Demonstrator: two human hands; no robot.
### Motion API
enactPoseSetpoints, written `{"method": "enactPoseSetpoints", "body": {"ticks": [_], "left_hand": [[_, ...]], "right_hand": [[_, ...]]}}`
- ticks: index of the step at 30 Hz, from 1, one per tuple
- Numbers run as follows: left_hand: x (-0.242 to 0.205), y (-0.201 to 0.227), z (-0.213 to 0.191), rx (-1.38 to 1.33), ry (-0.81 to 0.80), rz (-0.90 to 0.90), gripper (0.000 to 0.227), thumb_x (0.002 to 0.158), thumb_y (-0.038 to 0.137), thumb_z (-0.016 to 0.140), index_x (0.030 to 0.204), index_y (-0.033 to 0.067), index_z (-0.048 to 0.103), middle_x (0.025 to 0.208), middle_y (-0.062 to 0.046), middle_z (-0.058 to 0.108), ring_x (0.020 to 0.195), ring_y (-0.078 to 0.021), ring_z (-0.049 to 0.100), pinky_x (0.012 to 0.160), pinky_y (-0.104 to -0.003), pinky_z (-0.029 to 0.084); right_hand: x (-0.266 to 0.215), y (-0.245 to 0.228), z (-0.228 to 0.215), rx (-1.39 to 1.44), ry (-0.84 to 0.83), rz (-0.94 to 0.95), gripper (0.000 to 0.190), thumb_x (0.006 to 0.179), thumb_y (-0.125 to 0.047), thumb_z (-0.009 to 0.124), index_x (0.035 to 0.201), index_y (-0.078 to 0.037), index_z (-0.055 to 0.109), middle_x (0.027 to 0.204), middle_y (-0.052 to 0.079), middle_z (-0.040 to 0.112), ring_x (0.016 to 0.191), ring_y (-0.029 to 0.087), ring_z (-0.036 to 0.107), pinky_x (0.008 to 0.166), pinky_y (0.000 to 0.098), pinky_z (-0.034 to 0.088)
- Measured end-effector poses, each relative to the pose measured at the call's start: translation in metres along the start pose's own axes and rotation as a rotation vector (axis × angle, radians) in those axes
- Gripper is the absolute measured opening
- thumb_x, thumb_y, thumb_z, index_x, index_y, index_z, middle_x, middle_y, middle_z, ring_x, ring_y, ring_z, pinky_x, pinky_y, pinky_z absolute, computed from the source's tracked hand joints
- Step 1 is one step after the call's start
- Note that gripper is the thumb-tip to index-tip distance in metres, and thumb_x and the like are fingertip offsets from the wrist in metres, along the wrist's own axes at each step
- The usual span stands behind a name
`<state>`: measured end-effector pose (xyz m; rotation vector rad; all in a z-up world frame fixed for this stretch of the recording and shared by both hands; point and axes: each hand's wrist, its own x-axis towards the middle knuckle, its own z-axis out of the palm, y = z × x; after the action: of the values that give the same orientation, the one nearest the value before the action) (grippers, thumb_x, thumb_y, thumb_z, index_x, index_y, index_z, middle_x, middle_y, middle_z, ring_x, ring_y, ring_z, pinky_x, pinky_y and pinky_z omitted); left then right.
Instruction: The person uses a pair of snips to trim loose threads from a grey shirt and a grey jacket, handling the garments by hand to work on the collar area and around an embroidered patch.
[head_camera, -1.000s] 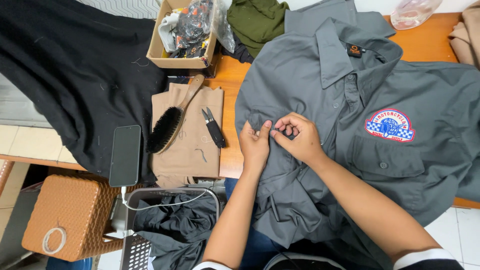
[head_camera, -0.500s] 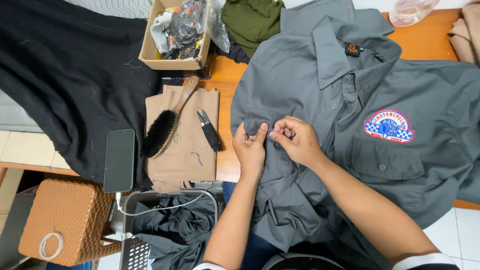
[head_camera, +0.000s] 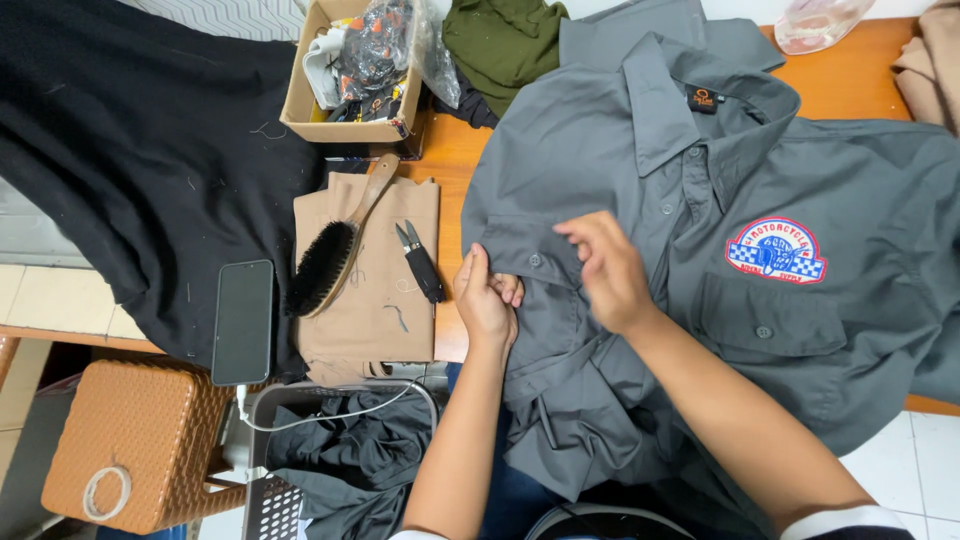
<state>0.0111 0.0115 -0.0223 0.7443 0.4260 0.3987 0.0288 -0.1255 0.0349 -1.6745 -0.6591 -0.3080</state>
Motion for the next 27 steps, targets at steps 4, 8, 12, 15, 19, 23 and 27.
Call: {"method": "enactPoseSetpoints", "body": {"ticks": [4,8,12,15,19,23,27], "left_hand": [[0.0,0.001,0.001,-0.015,-0.001,0.022,0.023,0.088,0.024,0.05,0.086,0.0015,0.055,0.046,-0.007,0.043,0.028,-0.0095,0.036,0.026,-0.021,0.033],[-0.002,0.0,0.006,0.106,0.022,0.073,0.013,0.082,0.008,0.05,0.086,-0.0029,0.056,0.048,-0.006,0.043,0.032,-0.011,0.041,0.03,-0.023,0.04],[0.004,-0.012,0.001,0.23,0.069,0.333,0.018,0.074,-0.006,0.055,0.091,-0.0031,0.055,0.069,-0.012,0.06,0.029,-0.0096,0.043,0.028,-0.02,0.036],[-0.012,0.017,0.011,0.243,0.119,0.524,0.033,0.067,-0.014,0.048,0.097,-0.0004,0.047,0.087,-0.014,0.061,0.051,-0.0068,0.049,0.047,-0.015,0.044],[-0.035,0.039,0.008,1.135,-0.137,0.772,0.041,0.069,0.007,0.05,0.109,0.0082,0.056,0.111,-0.011,0.058,0.093,-0.0292,0.055,0.076,-0.035,0.045],[-0.048,0.04,-0.001,1.78,-0.228,0.772,0.057,0.075,0.03,0.044,0.125,0.0024,0.042,0.132,-0.017,0.038,0.119,-0.0329,0.032,0.094,-0.043,0.021],[-0.062,0.053,-0.01,1.79,-0.412,0.608,0.064,0.083,0.043,0.041,0.13,0.0004,0.034,0.137,-0.018,0.028,0.127,-0.0342,0.021,0.104,-0.047,0.002]], "right_hand": [[-0.006,-0.006,-0.001,-0.504,-0.26,-0.182,0.053,0.08,-0.041,0.049,0.123,-0.009,0.046,0.108,0.012,0.046,0.094,0.03,0.048,0.081,0.0398,0.036],[-0.02,-0.018,-0.023,-0.816,-0.386,-0.156,0.049,0.084,-0.038,0.046,0.126,-0.012,0.045,0.13,0.017,0.04,0.122,0.039,0.03,0.095,0.0465,0.025],[-0.038,-0.006,-0.044,-1.061,-0.358,-0.103,0.047,0.086,-0.048,0.037,0.127,-0.027,0.046,0.136,0.007,0.039,0.132,0.034,0.022,0.098,0.0597,-0.002],[-0.042,-0.007,-0.049,-1.035,-0.375,-0.05,0.046,0.085,-0.046,0.038,0.126,-0.027,0.046,0.136,0.008,0.039,0.132,0.033,0.021,0.096,0.0646,-0.001],[-0.044,-0.006,-0.055,-1.082,-0.389,-0.048,0.049,0.085,-0.047,0.038,0.127,-0.024,0.044,0.137,0.007,0.038,0.132,0.031,0.024,0.097,0.0643,0.004],[-0.049,0.0,-0.064,-1.109,-0.355,0.036,0.063,0.083,-0.053,0.038,0.13,-0.011,0.041,0.138,0.008,0.037,0.132,0.026,0.025,0.102,0.0584,0.008],[-0.057,0.005,-0.071,-1.101,-0.339,0.07,0.064,0.083,-0.054,0.039,0.13,-0.01,0.042,0.139,0.006,0.036,0.132,0.024,0.027,0.105,0.0545,0.009]]}}
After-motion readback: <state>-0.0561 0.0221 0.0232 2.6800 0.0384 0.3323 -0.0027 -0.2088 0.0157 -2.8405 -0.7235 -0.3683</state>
